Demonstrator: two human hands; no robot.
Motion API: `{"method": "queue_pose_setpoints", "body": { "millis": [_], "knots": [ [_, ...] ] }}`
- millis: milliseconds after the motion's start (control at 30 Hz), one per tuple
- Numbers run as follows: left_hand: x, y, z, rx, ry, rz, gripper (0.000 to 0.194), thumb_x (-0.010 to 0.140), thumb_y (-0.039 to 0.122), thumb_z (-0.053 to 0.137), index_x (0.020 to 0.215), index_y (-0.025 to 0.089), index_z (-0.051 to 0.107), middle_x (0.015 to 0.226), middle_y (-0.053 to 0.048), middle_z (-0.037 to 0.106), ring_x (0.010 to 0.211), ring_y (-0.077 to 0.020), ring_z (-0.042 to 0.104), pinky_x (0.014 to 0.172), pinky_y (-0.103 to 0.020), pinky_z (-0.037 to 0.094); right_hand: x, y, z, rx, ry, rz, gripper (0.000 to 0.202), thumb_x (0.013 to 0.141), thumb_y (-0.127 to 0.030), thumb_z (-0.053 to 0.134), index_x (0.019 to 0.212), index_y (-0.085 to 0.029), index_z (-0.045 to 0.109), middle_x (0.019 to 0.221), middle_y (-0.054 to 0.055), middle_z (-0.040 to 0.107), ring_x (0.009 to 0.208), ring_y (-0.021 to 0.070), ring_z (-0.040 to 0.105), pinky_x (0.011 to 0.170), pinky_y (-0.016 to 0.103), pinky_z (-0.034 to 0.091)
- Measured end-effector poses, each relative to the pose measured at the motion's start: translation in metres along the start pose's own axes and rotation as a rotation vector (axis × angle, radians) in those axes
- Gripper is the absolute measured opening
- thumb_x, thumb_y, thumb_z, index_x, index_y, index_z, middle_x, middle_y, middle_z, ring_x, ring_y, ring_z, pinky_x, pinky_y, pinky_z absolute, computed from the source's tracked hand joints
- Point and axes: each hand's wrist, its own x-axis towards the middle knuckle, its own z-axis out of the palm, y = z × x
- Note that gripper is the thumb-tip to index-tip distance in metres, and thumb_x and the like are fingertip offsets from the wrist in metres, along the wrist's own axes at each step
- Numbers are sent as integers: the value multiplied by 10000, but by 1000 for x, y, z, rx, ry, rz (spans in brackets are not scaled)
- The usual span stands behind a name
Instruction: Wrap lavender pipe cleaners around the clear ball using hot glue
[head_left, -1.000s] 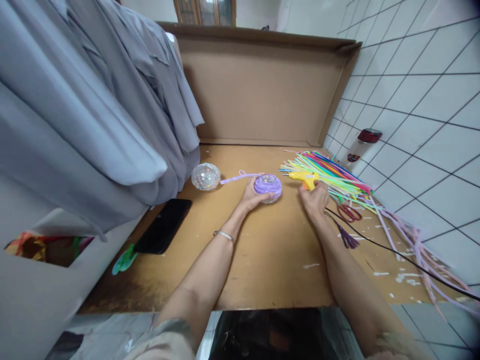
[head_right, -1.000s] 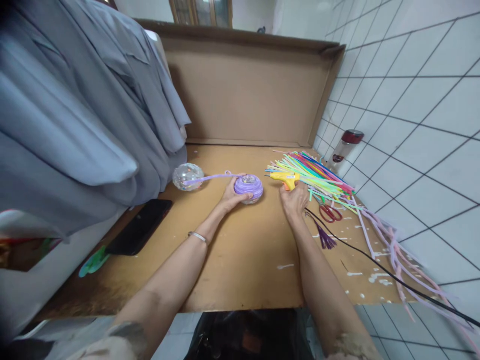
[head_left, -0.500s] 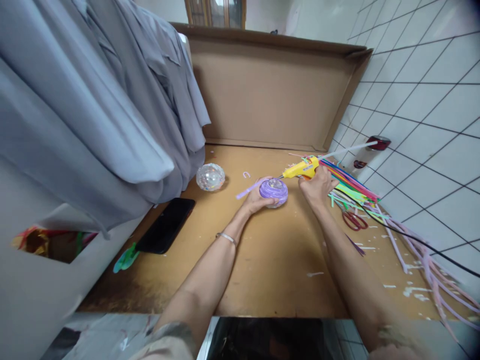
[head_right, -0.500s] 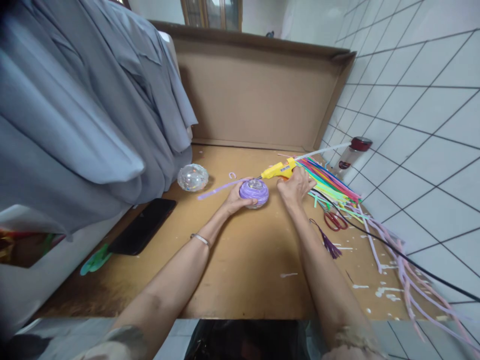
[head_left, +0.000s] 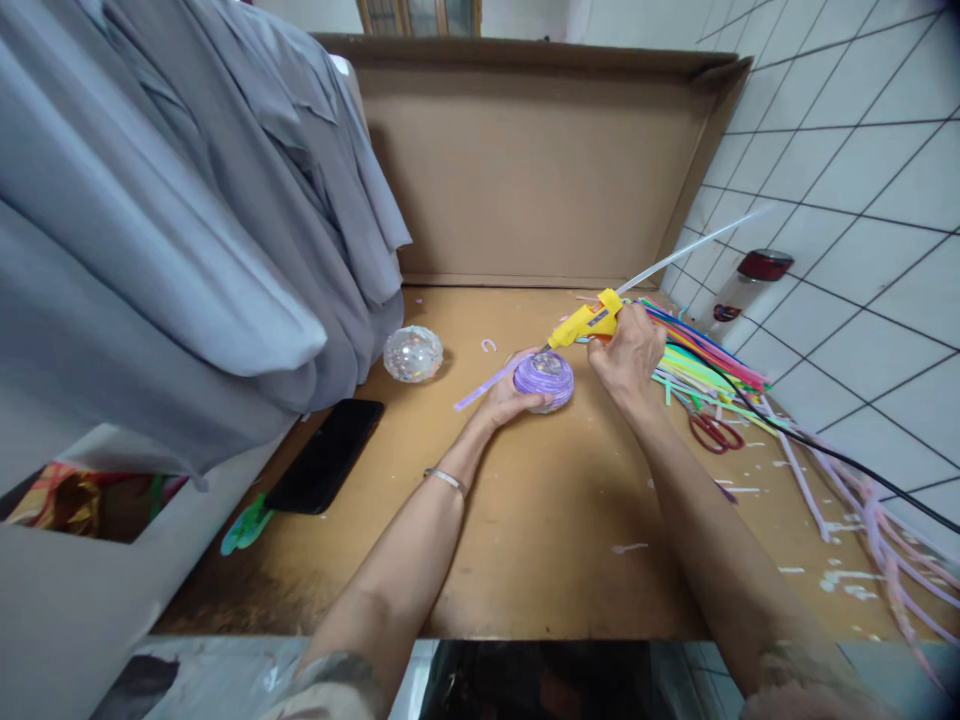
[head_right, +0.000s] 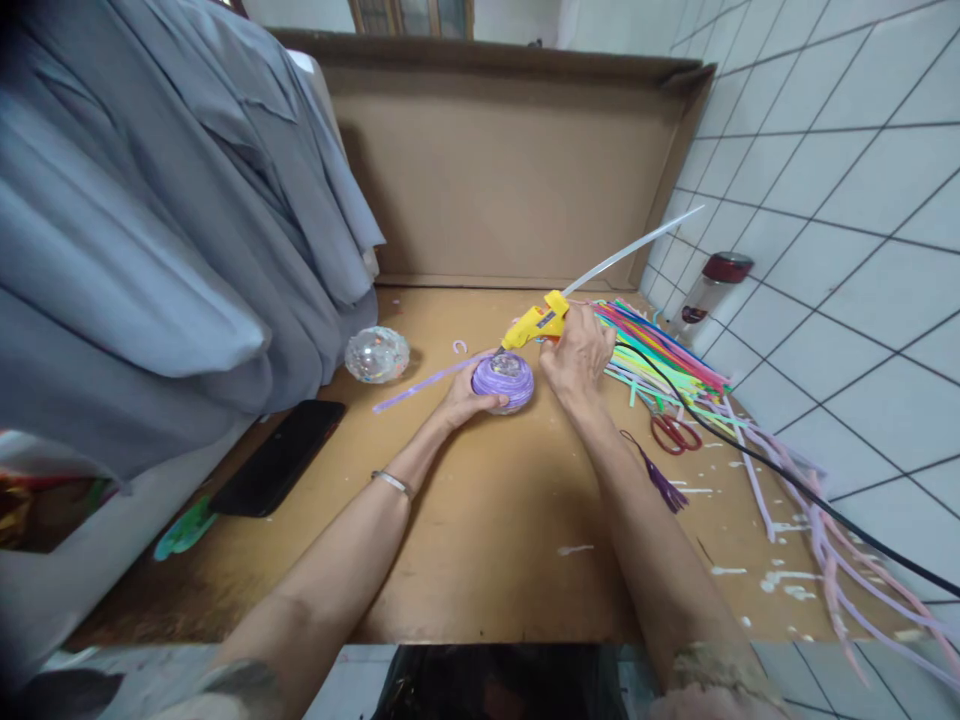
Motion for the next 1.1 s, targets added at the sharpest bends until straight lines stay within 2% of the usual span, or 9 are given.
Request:
{"method": "queue_pose_setpoints", "body": {
  "millis": [167,633,933,1100],
  "knots": [
    [0,3,0,-17,-22,-13,918,508,476,936,1301,177,582,1316,-126,661,1218,-328,647,1085,-463,511,-1,-3,-3,-23,-43,-17,315,778,-227,520,1085,-177,567,1073,129,647,1026,309,562,865,414,373],
    [1,3,1,6,-17,7,918,497,466,942,1296,179,591,1388,-132,612,1306,-340,586,1155,-472,449,-4,-5,1,-57,-63,-28,212,780,-228,533,982,-190,584,976,116,644,950,293,561,811,396,383],
    [2,1,2,-27,-29,-21,985,460,454,946,1319,145,574,1411,-150,590,1323,-347,560,1164,-471,424,-4,-7,-2,-49,-93,-14,210,792,-205,533,992,-184,590,994,132,644,959,302,560,799,393,367],
    [2,0,1,4,-39,-10,983,477,475,943,1333,163,572,1445,-145,569,1345,-344,541,1176,-471,407,-3,-7,-3,-61,-104,-18,218,791,-204,539,1002,-183,592,1007,128,646,968,296,569,794,384,362]
  ]
}}
